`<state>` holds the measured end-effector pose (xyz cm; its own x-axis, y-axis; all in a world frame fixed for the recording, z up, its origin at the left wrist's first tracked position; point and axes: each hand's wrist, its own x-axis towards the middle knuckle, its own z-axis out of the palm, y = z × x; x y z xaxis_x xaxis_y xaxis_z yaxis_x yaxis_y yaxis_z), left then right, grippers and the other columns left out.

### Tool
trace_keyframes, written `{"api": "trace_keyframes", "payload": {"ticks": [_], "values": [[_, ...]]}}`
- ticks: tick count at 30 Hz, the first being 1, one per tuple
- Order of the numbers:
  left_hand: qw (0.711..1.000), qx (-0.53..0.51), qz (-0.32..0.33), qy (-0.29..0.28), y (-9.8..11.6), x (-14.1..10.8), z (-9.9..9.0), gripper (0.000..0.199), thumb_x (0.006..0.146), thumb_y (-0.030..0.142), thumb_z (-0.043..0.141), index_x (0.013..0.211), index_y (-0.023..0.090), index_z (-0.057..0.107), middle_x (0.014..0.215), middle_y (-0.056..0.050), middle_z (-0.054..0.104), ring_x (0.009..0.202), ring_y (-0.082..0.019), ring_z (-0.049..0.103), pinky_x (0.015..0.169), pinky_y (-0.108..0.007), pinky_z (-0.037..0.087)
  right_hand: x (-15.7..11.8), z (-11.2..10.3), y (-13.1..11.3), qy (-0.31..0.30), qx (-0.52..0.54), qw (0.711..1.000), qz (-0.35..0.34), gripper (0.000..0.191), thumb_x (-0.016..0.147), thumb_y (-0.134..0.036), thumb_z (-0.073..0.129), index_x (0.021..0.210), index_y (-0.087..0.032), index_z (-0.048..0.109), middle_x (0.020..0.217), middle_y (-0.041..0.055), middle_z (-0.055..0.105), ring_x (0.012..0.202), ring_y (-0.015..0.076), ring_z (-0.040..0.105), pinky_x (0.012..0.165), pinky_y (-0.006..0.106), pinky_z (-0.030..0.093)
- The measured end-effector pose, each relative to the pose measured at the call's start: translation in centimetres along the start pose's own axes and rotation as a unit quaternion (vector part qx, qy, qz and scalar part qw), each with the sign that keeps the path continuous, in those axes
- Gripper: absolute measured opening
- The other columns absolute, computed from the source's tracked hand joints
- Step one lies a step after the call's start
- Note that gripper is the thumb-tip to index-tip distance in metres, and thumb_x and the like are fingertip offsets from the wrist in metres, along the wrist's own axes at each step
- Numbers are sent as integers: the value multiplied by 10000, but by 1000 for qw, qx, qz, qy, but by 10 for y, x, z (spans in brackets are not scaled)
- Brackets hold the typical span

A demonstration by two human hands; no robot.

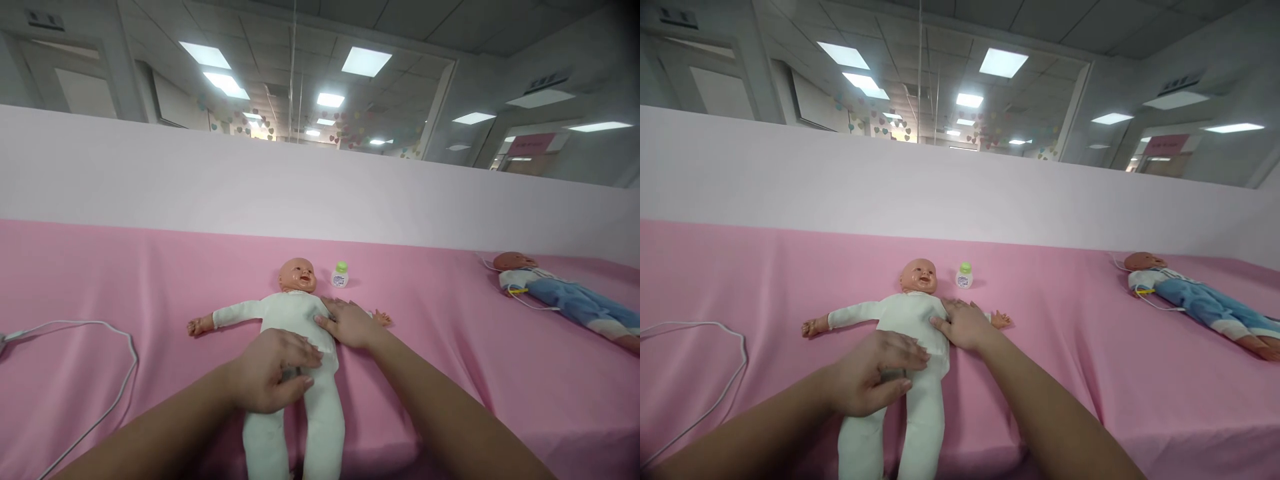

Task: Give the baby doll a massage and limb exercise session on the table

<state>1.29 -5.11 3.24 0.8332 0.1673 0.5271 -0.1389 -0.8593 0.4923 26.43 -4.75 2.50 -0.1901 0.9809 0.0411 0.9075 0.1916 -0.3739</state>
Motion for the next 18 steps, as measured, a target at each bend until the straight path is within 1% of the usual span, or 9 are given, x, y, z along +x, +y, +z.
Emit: {"api": "trace_keyframes", "payload": {"ticks": [2,3,5,6,7,10,13,16,18], "values": [[999,11,-46,-26,-10,1,-1,386,926,295,621,1299,329,713,1245,-27,767,1164,-267,717,1055,-386,557,1,1,1,-6,-5,1000,0,670,1012,-703,336,1538,-311,470,1563,86,535,1432,341,475,1167,504,306],[997,25,-71,-28,-19,1,-2,390,946,335,613,1325,317,704,1291,-31,748,1221,-272,688,1115,-399,515,2,3,2,-12,-12,1000,4,688,1013,-704,329,1559,-303,442,1593,88,499,1468,340,434,1188,508,276],[991,61,-120,-19,-39,0,-5,426,981,406,581,1380,288,676,1411,-42,678,1341,-280,606,1232,-441,383,4,8,4,-28,-32,999,22,752,1012,-714,302,1611,-264,356,1658,103,398,1541,340,319,1232,523,198],[987,80,-140,-14,-50,-1,-7,445,994,428,559,1401,281,661,1460,-43,638,1389,-281,563,1266,-467,319,5,10,4,-36,-42,998,33,788,1010,-723,283,1631,-238,312,1680,114,350,1565,342,268,1247,532,161],[981,95,-168,-10,-61,-2,-10,458,1005,433,532,1419,274,647,1493,-45,607,1420,-275,531,1274,-473,300,5,12,4,-41,-50,997,43,819,1008,-730,264,1645,-215,274,1694,125,313,1579,345,229,1255,542,135],[959,141,-242,30,-86,-7,-18,538,1009,487,487,1457,215,609,1544,-63,551,1486,-265,447,1279,-454,289,5,15,4,-47,-58,996,53,843,1008,-736,224,1661,-203,215,1709,124,271,1592,346,188,1266,555,113],[930,188,-308,64,-97,-12,-23,611,994,525,469,1491,183,569,1547,-70,547,1480,-277,455,1266,-443,311,3,13,3,-46,-56,996,45,828,1010,-732,228,1660,-219,218,1710,112,271,1592,355,186,1267,573,109],[904,225,-356,80,-98,-15,-24,643,983,546,458,1516,195,539,1540,-78,556,1441,-299,504,1222,-450,373,0,10,0,-13,-68,997,28,798,1011,-702,315,1630,-197,320,1682,123,340,1587,390,181,1263,615,90],[892,243,-372,82,-97,-16,-24,646,984,566,445,1516,212,537,1523,-85,575,1415,-312,531,1201,-471,390,-2,9,-4,35,-69,997,6,697,1018,-602,413,1583,-193,423,1629,115,441,1573,389,231,1270,613,107]]}}
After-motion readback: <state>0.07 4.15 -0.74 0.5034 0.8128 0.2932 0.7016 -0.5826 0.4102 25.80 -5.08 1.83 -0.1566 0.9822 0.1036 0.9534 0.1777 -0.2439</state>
